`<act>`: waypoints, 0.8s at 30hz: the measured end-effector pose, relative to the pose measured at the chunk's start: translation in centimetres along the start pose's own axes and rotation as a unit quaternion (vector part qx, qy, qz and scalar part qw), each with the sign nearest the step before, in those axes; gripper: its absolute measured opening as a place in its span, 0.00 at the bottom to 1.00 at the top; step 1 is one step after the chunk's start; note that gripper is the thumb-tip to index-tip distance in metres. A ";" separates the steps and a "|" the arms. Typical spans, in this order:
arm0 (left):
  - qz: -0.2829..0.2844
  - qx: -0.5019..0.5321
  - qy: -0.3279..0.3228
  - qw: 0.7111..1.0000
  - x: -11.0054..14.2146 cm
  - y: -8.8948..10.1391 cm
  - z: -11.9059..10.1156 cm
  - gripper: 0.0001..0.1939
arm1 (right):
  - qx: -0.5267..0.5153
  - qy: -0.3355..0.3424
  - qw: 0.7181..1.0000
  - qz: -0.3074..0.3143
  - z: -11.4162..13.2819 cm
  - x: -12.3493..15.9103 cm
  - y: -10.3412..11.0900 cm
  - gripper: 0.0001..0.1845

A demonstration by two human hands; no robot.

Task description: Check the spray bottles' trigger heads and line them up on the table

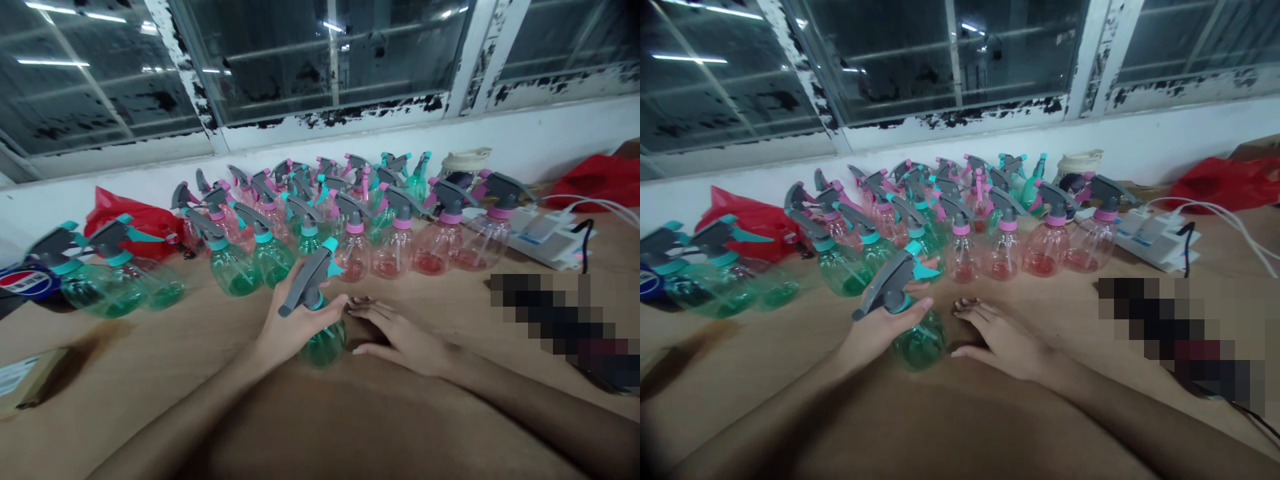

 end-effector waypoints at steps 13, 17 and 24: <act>0.009 -0.009 0.009 1.000 1.0 0.6 0.2 0.33 | 0.025 0.039 0.999 -0.028 1.0 -0.2 0.7 0.30; 0.010 -0.001 0.002 1.000 2.1 0.9 0.6 0.36 | 0.027 0.041 0.998 -0.032 1.0 -0.1 0.7 0.29; -0.016 -0.048 -0.001 0.999 4.1 2.7 0.9 0.16 | 0.018 0.022 0.999 -0.035 0.4 0.1 0.1 0.26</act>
Point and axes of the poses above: each hand's wrist, its own x-axis away from the middle knuckle, its own y-axis out of the back of the hand, z = x × y, the point moved 6 cm from there along -x, towards the middle knuckle, and after that the axes turned 8 degrees about x, right-handed, at the moved point
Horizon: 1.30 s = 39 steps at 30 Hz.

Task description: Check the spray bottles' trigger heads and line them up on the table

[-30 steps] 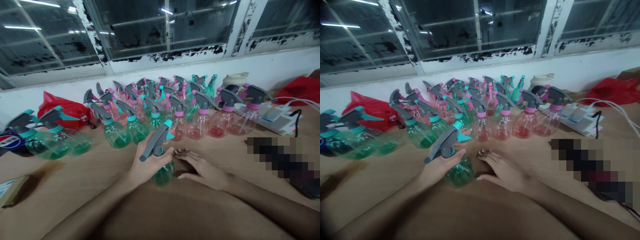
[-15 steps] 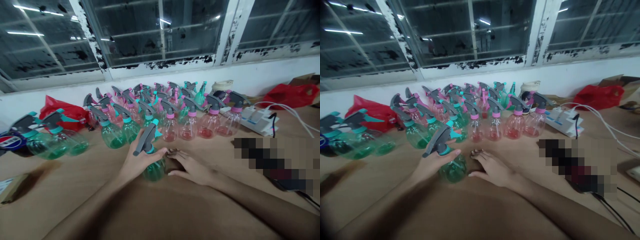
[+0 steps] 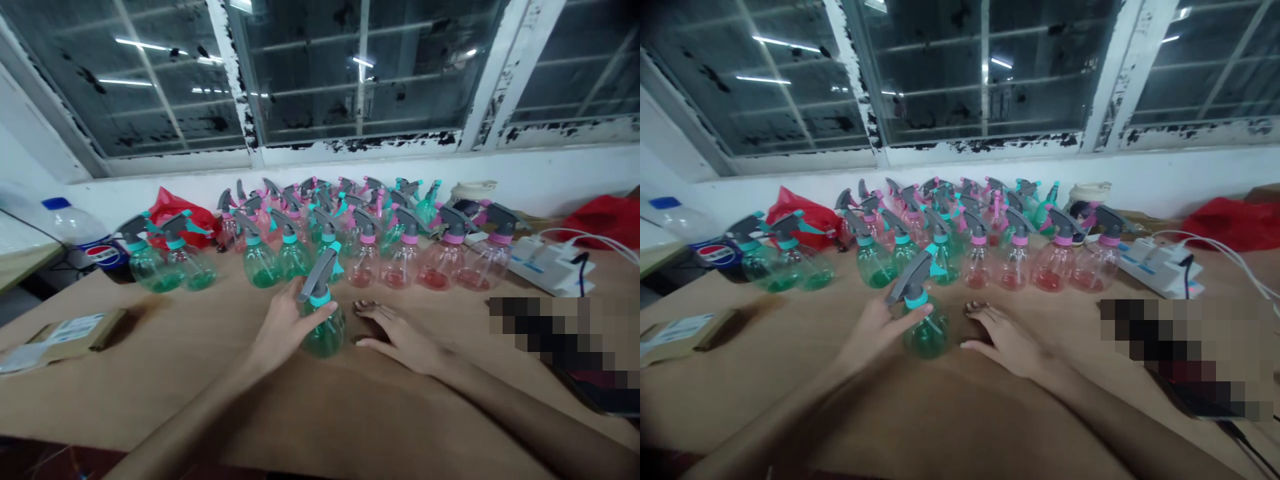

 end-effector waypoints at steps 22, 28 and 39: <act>-0.145 -0.099 0.053 0.983 -0.3 20.0 13.0 0.18 | 0.086 -0.046 0.995 -0.013 4.7 -5.6 0.8 0.20; -0.143 -0.144 0.033 0.979 -2.5 19.7 12.8 0.10 | 0.078 -0.047 0.993 -0.070 10.3 -12.2 2.4 0.22; -0.152 -0.179 0.018 0.972 -4.1 18.9 13.2 0.09 | 0.038 -0.095 0.994 -0.049 11.6 -20.1 -1.3 0.35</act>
Point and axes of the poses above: each hand's wrist, its own x-axis away from the middle knuckle, its own y-axis out of the back of the hand, z = x × y, the point moved 6 cm from there along -x, towards the middle knuckle, and after that the axes turned 8 degrees about x, right-handed, at the moved point
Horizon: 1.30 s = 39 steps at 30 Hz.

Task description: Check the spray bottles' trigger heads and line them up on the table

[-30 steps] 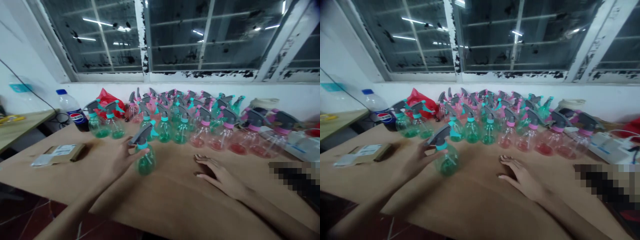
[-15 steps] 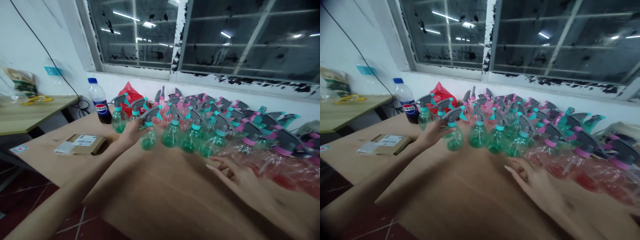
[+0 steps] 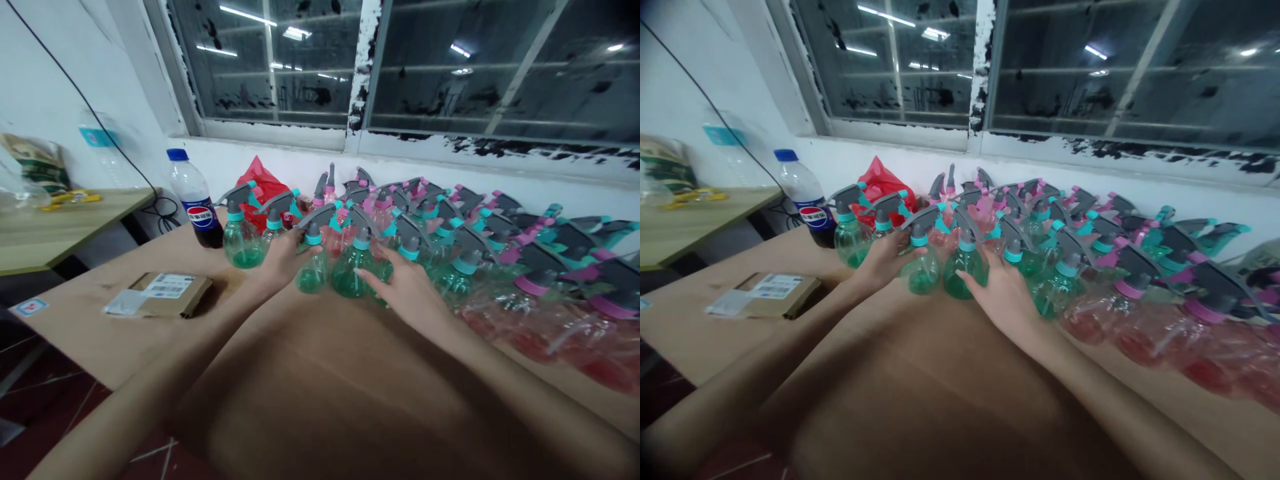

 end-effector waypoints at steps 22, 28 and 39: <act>-0.042 -0.001 -0.040 0.998 -0.2 -1.0 0.6 0.15 | 0.036 -0.021 0.999 -0.019 1.5 -1.5 -2.1 0.46; -0.076 -0.005 -0.042 0.996 2.5 0.3 -0.4 0.22 | 0.105 0.011 0.994 -0.031 2.6 2.7 -1.0 0.48; 0.120 0.169 -0.036 0.978 11.7 -3.7 -11.2 0.29 | 0.179 0.019 0.981 -0.074 2.0 10.4 2.7 0.31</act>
Point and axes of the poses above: each hand's wrist, its own x-axis away from the middle knuckle, its own y-axis out of the back of the hand, z = x × y, the point moved 6 cm from there along -x, towards the middle knuckle, and after that the axes turned 8 degrees about x, right-handed, at the moved point
